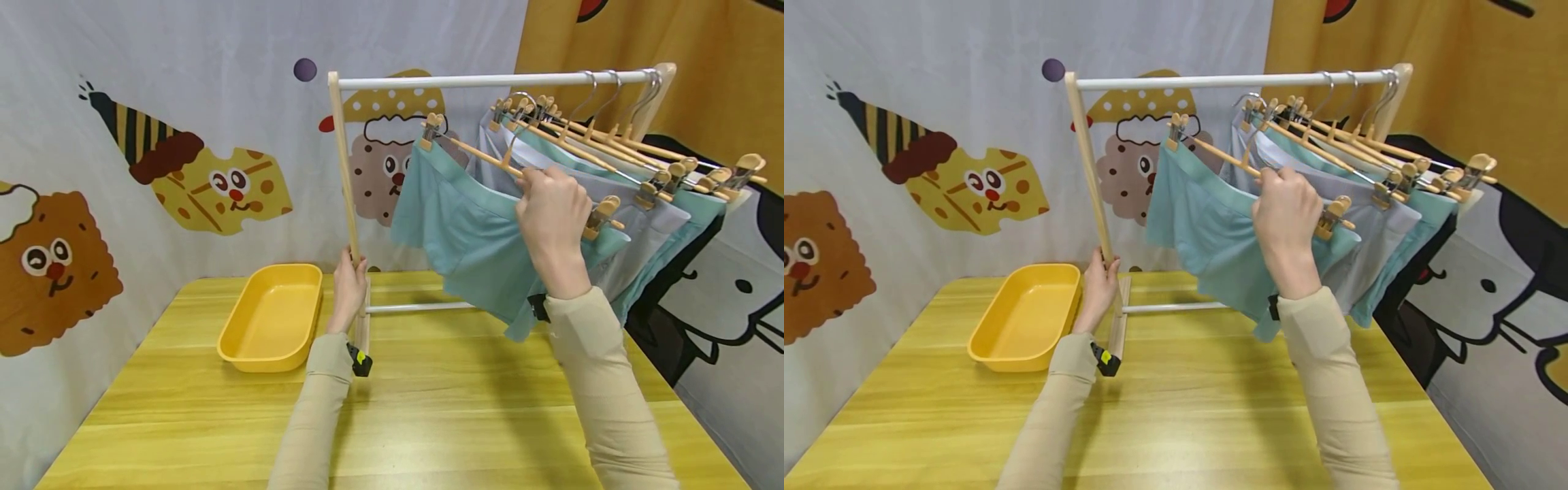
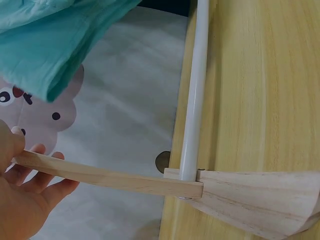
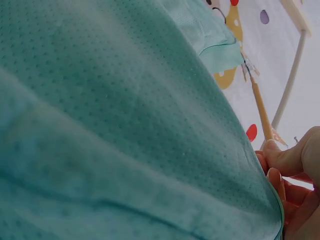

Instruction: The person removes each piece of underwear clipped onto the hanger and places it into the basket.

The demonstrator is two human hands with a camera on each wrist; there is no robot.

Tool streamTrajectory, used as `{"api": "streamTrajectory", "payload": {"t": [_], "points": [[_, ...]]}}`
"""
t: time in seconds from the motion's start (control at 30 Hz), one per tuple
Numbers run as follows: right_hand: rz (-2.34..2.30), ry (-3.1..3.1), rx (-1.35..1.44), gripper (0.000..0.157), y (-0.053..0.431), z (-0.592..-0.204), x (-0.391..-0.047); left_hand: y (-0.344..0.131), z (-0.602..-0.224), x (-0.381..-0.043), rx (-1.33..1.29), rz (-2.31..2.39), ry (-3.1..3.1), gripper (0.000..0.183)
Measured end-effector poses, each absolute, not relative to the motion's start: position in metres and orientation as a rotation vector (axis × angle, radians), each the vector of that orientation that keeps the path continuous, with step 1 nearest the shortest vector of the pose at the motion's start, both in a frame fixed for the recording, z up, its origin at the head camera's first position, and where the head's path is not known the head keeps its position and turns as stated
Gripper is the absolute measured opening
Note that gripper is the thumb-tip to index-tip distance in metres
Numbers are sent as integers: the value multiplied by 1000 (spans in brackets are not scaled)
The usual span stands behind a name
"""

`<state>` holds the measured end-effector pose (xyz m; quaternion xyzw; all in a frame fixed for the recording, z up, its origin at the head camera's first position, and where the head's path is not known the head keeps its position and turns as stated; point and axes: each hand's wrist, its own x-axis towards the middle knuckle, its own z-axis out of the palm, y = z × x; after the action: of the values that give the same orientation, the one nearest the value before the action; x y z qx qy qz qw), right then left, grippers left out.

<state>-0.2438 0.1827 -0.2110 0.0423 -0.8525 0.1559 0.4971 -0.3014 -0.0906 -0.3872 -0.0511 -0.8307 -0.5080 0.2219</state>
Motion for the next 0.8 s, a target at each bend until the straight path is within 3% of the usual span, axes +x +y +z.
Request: {"api": "streamTrajectory", "payload": {"t": [0.53,0.8], "points": [[411,-1983,230,14,180,-241,-224,-96,-390,-294,-201,-1392,-2296,44],[417,-1968,314,12,185,-255,-216,-95,-365,-280,-263,-1343,-2142,44]]}}
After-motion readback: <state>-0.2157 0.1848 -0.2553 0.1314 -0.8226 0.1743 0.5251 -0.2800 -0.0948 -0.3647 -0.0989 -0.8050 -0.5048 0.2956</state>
